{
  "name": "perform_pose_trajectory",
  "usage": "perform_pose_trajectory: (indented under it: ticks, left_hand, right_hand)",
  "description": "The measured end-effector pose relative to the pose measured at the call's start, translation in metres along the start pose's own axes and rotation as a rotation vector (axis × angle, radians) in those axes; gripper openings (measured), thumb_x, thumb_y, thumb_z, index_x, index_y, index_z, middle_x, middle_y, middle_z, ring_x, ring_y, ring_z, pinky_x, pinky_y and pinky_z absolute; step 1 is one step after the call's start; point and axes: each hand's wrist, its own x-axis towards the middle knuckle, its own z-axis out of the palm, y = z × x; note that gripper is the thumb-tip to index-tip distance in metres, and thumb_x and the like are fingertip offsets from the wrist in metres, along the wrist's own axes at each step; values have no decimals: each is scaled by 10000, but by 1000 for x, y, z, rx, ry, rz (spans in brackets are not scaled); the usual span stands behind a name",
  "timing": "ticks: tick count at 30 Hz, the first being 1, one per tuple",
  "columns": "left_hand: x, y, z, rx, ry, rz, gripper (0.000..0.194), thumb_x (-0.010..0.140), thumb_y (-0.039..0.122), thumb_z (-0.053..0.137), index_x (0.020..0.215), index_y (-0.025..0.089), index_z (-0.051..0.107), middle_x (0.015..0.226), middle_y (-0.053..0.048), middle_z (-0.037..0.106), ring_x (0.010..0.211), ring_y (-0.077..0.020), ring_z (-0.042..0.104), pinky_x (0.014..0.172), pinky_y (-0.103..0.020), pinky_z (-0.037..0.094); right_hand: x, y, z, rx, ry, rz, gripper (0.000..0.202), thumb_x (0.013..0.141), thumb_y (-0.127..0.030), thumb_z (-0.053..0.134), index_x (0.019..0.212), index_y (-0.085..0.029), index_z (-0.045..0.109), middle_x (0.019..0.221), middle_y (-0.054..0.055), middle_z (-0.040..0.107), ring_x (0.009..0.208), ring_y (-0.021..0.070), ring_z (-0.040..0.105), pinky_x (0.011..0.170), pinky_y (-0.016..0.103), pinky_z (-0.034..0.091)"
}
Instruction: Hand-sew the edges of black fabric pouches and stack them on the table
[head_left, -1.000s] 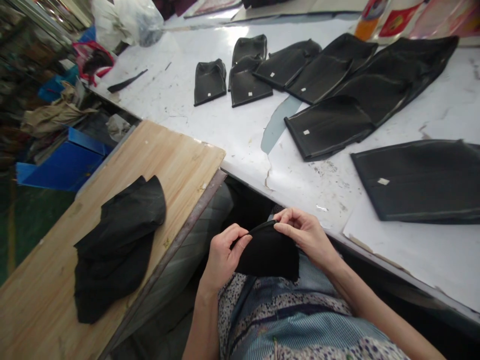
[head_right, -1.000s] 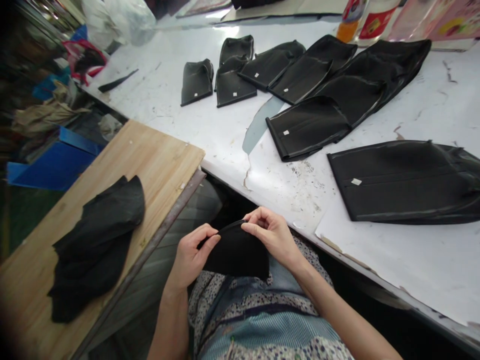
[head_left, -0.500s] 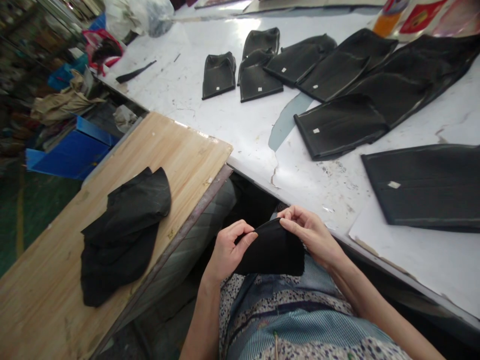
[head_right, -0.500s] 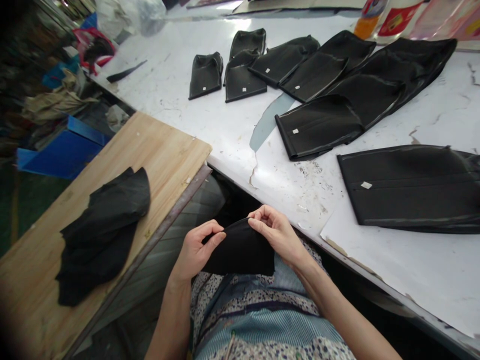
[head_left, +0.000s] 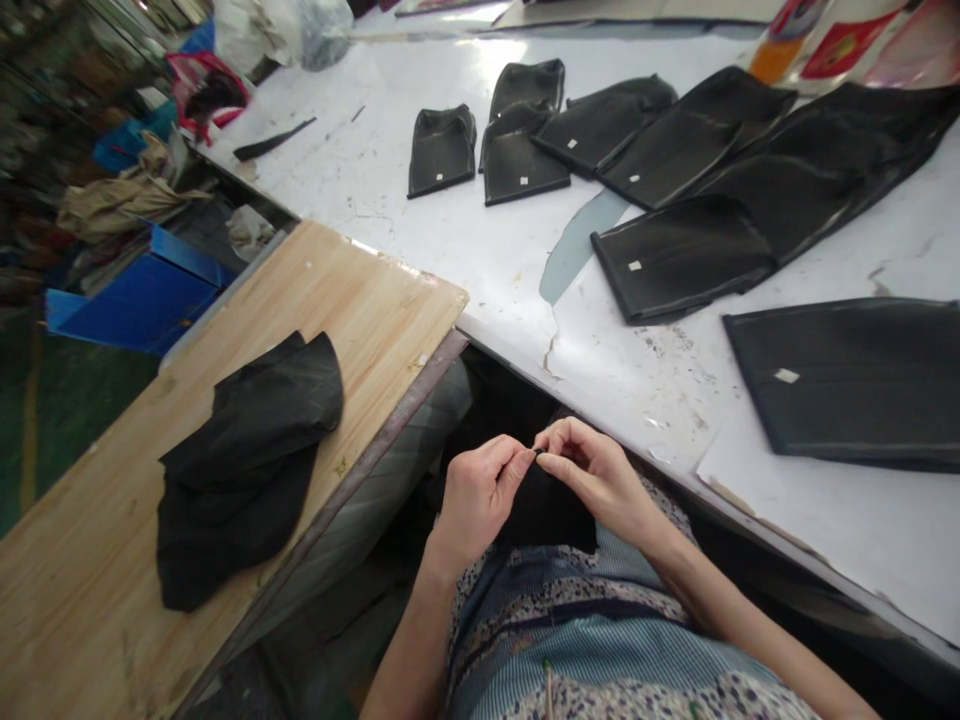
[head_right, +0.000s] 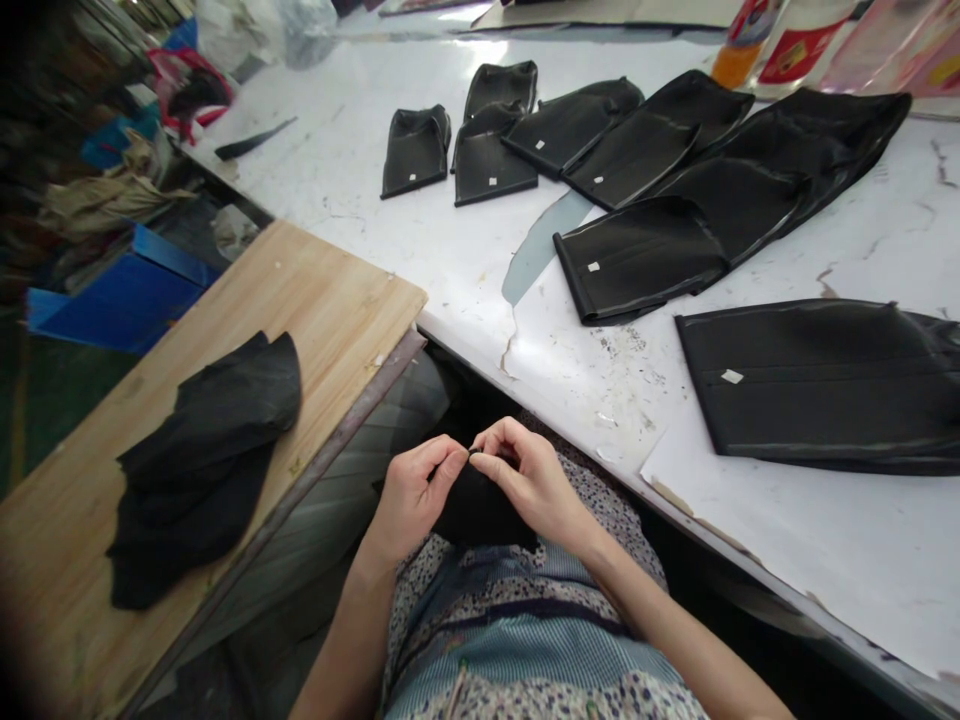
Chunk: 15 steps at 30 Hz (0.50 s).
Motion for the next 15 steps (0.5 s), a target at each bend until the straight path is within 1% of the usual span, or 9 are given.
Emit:
perform_pose_trajectory:
  ticks: [2,4,7,11,15]
  left_hand:
    - [1,1,5,-62,32,-42,342,1018,366,492,746,175,570,692,24,496,649,-118,464,624,-252,345]
    - [1,0,7,-150,40,-95,346,1004,396,513,744,174,568,679,29,487,644,-116,452,605,-241,344]
    - [0,-4,8,-250,40,-164,363,990,435,522,750,170,580,682,25,479,645,-119,434,586,-236,341]
    - [-1,-7,9,-390,29,-233,352,954,463,571,776,162,611,683,20,486,617,-112,404,554,-235,318]
    - [0,-8,13,-486,21,-306,293,875,413,674,753,156,605,664,26,500,600,-99,411,544,-219,315]
  right_hand:
    - [-1,-1,1,-81,11,-72,196,921,-296,678,796,-213,552,900,29,635,848,184,595,779,304,466]
    - [-3,0,0,-161,6,-129,192,881,-293,739,823,-221,571,919,28,646,872,196,609,807,318,472]
    - [-4,2,-3,-219,-23,-171,209,838,-303,794,861,-233,598,928,29,658,889,213,624,822,337,483]
    - [-5,2,-2,-216,-5,-216,137,875,-271,753,823,-233,632,944,38,650,894,209,629,815,338,495]
    - [-6,2,0,-246,-14,-243,113,899,-269,720,808,-237,660,953,48,646,872,205,636,785,337,510]
